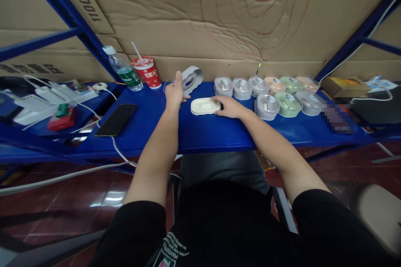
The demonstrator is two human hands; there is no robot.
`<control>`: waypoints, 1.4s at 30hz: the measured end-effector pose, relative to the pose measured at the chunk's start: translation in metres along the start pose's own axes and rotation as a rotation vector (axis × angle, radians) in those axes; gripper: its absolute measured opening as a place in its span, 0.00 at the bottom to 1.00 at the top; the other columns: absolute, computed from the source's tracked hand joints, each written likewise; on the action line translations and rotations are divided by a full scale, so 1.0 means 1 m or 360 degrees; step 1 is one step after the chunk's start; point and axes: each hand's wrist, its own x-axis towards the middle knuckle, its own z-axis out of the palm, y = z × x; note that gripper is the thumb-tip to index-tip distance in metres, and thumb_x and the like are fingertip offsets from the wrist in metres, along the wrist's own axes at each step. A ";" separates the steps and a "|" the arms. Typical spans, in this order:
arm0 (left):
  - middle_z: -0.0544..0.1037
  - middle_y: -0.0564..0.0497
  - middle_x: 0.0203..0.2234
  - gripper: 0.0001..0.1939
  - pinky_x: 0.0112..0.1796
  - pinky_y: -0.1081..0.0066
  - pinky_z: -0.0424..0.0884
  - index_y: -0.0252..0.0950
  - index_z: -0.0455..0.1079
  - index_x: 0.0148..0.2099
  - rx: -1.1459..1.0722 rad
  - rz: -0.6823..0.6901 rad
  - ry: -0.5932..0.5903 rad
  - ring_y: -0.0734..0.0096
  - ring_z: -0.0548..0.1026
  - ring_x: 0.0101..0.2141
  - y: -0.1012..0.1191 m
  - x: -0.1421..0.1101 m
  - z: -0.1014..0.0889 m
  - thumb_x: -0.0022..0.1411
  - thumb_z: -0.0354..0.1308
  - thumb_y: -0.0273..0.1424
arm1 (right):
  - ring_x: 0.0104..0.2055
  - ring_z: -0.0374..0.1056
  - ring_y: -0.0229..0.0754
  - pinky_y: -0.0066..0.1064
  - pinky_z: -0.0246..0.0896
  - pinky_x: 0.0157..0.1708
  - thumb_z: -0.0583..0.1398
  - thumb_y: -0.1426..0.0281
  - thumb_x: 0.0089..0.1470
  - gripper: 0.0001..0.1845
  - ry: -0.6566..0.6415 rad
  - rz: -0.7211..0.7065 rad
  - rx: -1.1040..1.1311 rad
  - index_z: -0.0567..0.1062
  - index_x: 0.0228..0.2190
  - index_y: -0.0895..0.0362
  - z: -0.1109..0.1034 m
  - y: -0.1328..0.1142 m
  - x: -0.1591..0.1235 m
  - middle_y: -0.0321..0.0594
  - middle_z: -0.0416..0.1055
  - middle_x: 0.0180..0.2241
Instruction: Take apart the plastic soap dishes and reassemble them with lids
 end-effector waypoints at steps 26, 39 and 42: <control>0.84 0.44 0.40 0.35 0.21 0.76 0.73 0.41 0.71 0.61 -0.0781 -0.0090 0.0288 0.64 0.86 0.31 0.011 0.006 -0.009 0.76 0.46 0.64 | 0.66 0.71 0.58 0.52 0.66 0.67 0.67 0.61 0.65 0.33 0.0068 -0.0336 -0.0085 0.73 0.66 0.62 0.028 -0.024 0.010 0.57 0.74 0.64; 0.77 0.50 0.27 0.19 0.17 0.78 0.60 0.39 0.66 0.41 -0.0237 0.0015 0.0367 0.70 0.83 0.26 0.003 0.006 0.000 0.79 0.53 0.49 | 0.64 0.68 0.62 0.61 0.43 0.73 0.54 0.68 0.73 0.25 0.0010 -0.0061 -0.0722 0.78 0.64 0.53 0.029 -0.044 0.048 0.52 0.77 0.60; 0.76 0.51 0.24 0.19 0.18 0.77 0.62 0.39 0.66 0.41 -0.0169 0.0015 0.0313 0.68 0.82 0.24 0.001 0.004 0.004 0.77 0.57 0.49 | 0.61 0.68 0.64 0.58 0.53 0.65 0.51 0.71 0.72 0.24 0.0090 0.0045 -0.0821 0.82 0.57 0.58 0.026 -0.042 0.049 0.58 0.79 0.55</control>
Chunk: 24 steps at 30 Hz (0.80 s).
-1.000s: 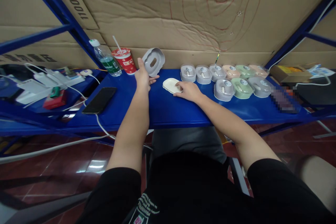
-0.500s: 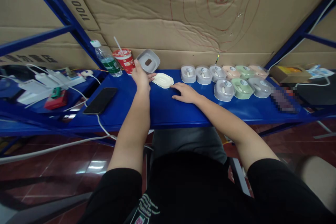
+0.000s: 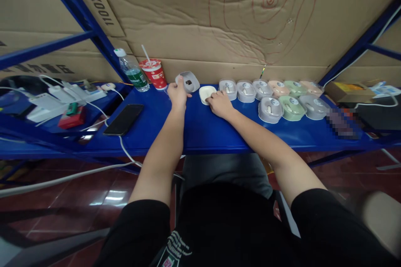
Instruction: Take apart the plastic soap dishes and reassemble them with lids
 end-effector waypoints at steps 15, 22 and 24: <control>0.84 0.43 0.28 0.21 0.38 0.60 0.76 0.39 0.75 0.32 0.0949 -0.0016 -0.0476 0.59 0.81 0.27 -0.018 0.013 -0.015 0.73 0.57 0.47 | 0.62 0.72 0.60 0.47 0.70 0.57 0.56 0.66 0.71 0.24 0.0020 0.0160 0.0320 0.75 0.63 0.57 0.009 0.014 -0.002 0.55 0.74 0.62; 0.80 0.33 0.57 0.18 0.60 0.47 0.70 0.39 0.79 0.53 0.1252 0.0503 -0.0054 0.38 0.75 0.61 -0.014 0.002 -0.021 0.68 0.65 0.44 | 0.63 0.71 0.57 0.47 0.65 0.63 0.58 0.64 0.70 0.24 0.0034 0.0024 0.0377 0.76 0.63 0.58 0.009 0.016 -0.008 0.54 0.74 0.61; 0.76 0.31 0.63 0.24 0.63 0.43 0.65 0.38 0.76 0.61 0.1365 0.0582 -0.0114 0.34 0.69 0.66 -0.016 0.003 -0.021 0.69 0.64 0.44 | 0.63 0.71 0.57 0.47 0.65 0.63 0.59 0.64 0.70 0.25 0.0026 0.0020 0.0381 0.76 0.64 0.58 0.009 0.015 -0.008 0.53 0.74 0.61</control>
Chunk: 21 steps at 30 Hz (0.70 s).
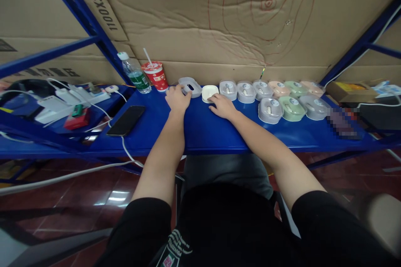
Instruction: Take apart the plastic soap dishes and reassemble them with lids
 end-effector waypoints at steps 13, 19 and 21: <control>0.83 0.37 0.55 0.18 0.63 0.41 0.59 0.40 0.80 0.52 0.0130 0.0052 -0.0073 0.36 0.74 0.61 0.001 -0.002 0.007 0.71 0.58 0.44 | 0.63 0.70 0.59 0.50 0.63 0.64 0.60 0.61 0.70 0.26 -0.0013 0.0061 -0.0041 0.77 0.63 0.58 -0.001 0.004 -0.001 0.54 0.75 0.60; 0.82 0.36 0.57 0.19 0.63 0.42 0.59 0.39 0.79 0.58 0.0122 0.0008 -0.0043 0.37 0.74 0.61 -0.001 -0.001 0.006 0.67 0.60 0.34 | 0.59 0.74 0.60 0.48 0.70 0.56 0.54 0.68 0.72 0.21 0.0000 0.0151 -0.0145 0.81 0.58 0.59 -0.001 0.000 0.001 0.56 0.76 0.56; 0.82 0.34 0.57 0.20 0.63 0.42 0.59 0.37 0.79 0.60 0.0132 0.0012 -0.0088 0.36 0.73 0.62 0.000 -0.001 0.006 0.68 0.59 0.34 | 0.57 0.75 0.61 0.48 0.72 0.52 0.53 0.68 0.72 0.22 -0.0003 0.0197 -0.0155 0.82 0.56 0.59 -0.001 -0.002 0.004 0.58 0.76 0.56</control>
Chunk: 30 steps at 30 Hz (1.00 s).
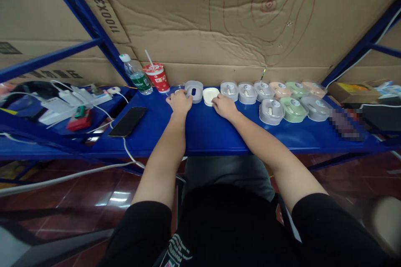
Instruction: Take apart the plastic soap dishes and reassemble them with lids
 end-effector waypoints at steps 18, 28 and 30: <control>0.80 0.34 0.60 0.26 0.65 0.56 0.68 0.32 0.79 0.60 -0.0319 0.0357 -0.0171 0.45 0.76 0.63 -0.006 0.010 0.022 0.69 0.64 0.47 | 0.68 0.68 0.58 0.46 0.63 0.68 0.60 0.67 0.68 0.28 0.0075 -0.0045 0.0235 0.72 0.66 0.62 0.009 0.007 0.003 0.54 0.71 0.67; 0.71 0.32 0.70 0.29 0.71 0.57 0.60 0.29 0.77 0.65 -0.0023 0.0544 -0.0306 0.47 0.68 0.70 -0.010 0.020 0.025 0.67 0.69 0.39 | 0.67 0.69 0.59 0.51 0.65 0.67 0.62 0.64 0.68 0.26 0.0057 -0.0065 0.0260 0.75 0.64 0.58 0.011 0.012 0.001 0.53 0.73 0.65; 0.68 0.32 0.72 0.30 0.71 0.54 0.60 0.30 0.76 0.66 0.0043 0.0540 -0.0288 0.45 0.67 0.71 -0.006 0.017 0.025 0.68 0.68 0.41 | 0.68 0.68 0.59 0.51 0.64 0.67 0.62 0.63 0.68 0.27 0.0048 -0.0064 0.0273 0.75 0.64 0.58 0.010 0.012 0.000 0.53 0.72 0.66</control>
